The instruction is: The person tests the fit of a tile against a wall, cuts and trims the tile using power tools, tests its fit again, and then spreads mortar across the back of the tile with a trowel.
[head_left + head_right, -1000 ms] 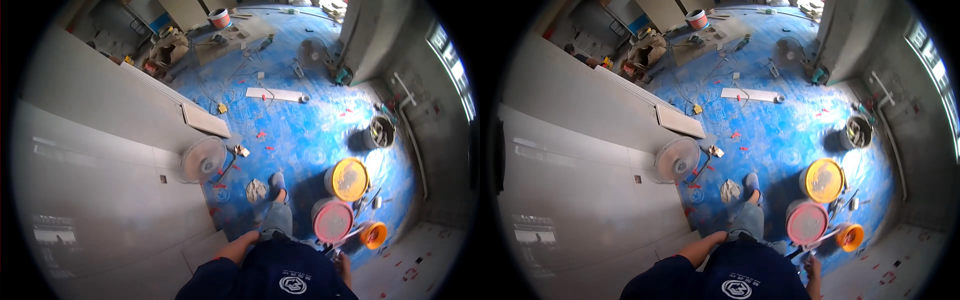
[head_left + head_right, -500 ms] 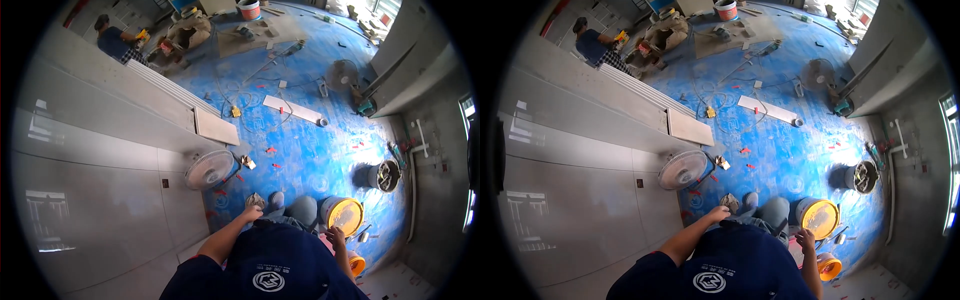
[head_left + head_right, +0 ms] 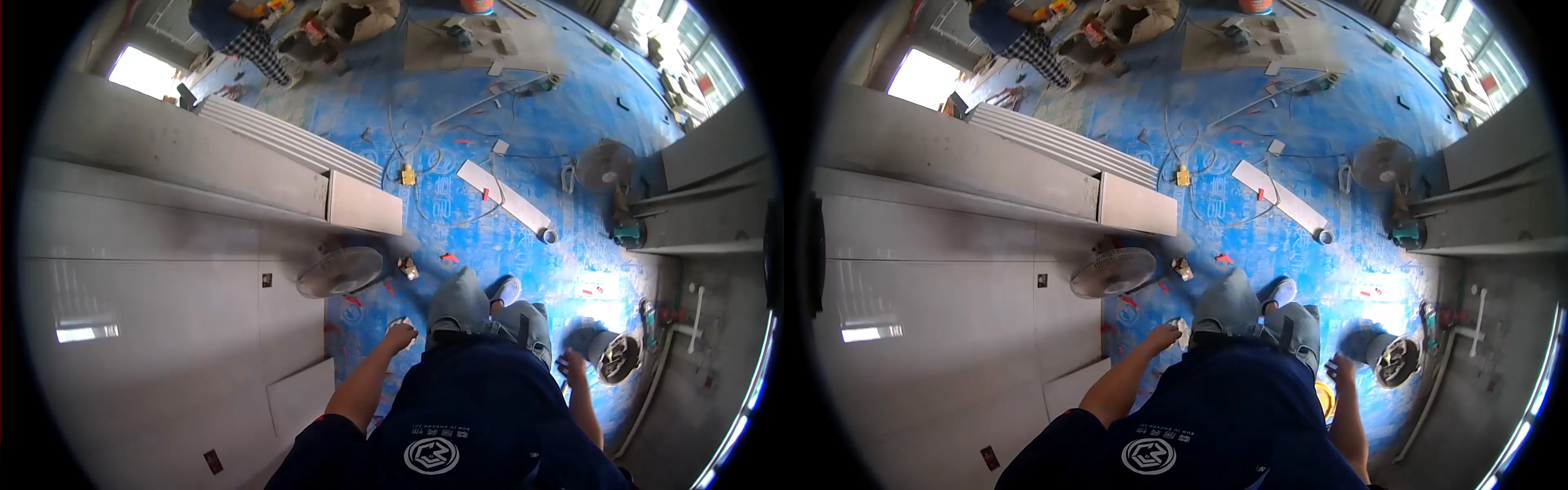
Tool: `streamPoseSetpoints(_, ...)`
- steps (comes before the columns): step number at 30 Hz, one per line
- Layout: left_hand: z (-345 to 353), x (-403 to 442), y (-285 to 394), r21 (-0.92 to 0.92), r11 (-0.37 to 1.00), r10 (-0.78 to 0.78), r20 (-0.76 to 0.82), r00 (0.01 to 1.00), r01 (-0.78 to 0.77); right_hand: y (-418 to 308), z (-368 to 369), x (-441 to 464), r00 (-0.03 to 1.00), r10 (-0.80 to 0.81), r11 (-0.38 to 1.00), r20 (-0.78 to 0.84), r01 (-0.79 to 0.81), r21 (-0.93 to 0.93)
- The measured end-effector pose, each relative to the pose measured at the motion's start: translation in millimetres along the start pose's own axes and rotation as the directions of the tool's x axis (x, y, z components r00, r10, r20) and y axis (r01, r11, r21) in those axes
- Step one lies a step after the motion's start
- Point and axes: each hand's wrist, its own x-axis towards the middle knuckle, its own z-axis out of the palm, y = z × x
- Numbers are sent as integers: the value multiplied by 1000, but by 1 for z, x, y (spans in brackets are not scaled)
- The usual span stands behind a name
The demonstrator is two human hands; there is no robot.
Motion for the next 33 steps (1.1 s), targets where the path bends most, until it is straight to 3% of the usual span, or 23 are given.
streamPoseSetpoints(1, 2, 7, 13, -32, 999, -16, 20, 1000, 17, -33, -12, 11, 982, -122, 992, 144, 119, 28)
streamPoseSetpoints(3, 26, 38, 14, -184, 982, -53, -26, 998, 47, -108, -11, 28, 981, -157, 987, 114, 158, 0)
streamPoseSetpoints(6, -2, 52, 52, -116, 990, -81, -52, 995, 74, -194, 13, 18, 975, -213, 976, -66, 210, -49)
streamPoseSetpoints(8, -29, 74, 52, -139, 990, 8, 10, 1000, -6, -218, 36, 10, 972, -210, 976, -101, 203, -78)
streamPoseSetpoints(9, -50, 82, 51, -26, 1000, 15, -48, 999, -17, -223, 47, 8, 979, -186, 981, -78, 180, -73)
streamPoseSetpoints(10, -65, 112, 29, -55, 995, -88, -15, 996, 87, -227, 60, 5, 985, -161, 985, -56, 157, -71)
streamPoseSetpoints(11, -104, 118, 29, -5, 999, -37, -8, 999, 37, -214, 58, 26, 989, -144, 988, -14, 143, -55)
streamPoseSetpoints(12, -95, 163, -23, -35, 988, -157, -213, 964, 153, -206, 69, 25, 994, -110, 992, -4, 109, -65)
streamPoseSetpoints(14, -149, 201, -50, -21, 979, -185, -522, 832, 204, -182, 87, 15, 999, -25, 995, 32, 28, -93)
streamPoseSetpoints(15, -191, 214, -58, 316, 931, -79, -317, 945, 184, -173, 97, 4, 999, 23, 991, 33, -19, -136)
streamPoseSetpoints(16, -233, 229, -62, 606, 793, -33, -66, 997, 67, -175, 127, -23, 996, 80, 979, -44, -87, -185)
streamPoseSetpoints(17, -254, 244, -67, 344, 914, -48, -435, 899, 216, -183, 158, -45, 984, 130, 961, -119, -155, -229)
streamPoseSetpoints(18, -271, 259, -72, 26, 967, -155, -726, 670, 252, -184, 175, -58, 984, 144, 941, -103, -168, -294)
streamPoseSetpoints(21, -331, 286, -59, 99, 926, -185, -723, 666, 365, -210, 221, -92, 978, 185, 914, -92, -206, -349)
streamPoseSetpoints(24, -356, 303, -37, -62, 871, -386, -701, 600, 488, -238, 243, -107, 982, 128, 920, -137, -170, -352)
streamPoseSetpoints(28, -347, 332, -44, -35, 841, -420, -670, 612, 540, -281, 279, -122, 982, 38, 913, -184, -109, -394)
streamPoseSetpoints(30, -355, 323, -12, -68, 763, -563, -559, 608, 643, -289, 291, -126, 981, 22, 910, -190, -98, -402)
streamPoseSetpoints(33, -346, 329, -15, -76, 765, -564, -560, 607, 640, -284, 294, -126, 982, 38, 905, -182, -111, -411)
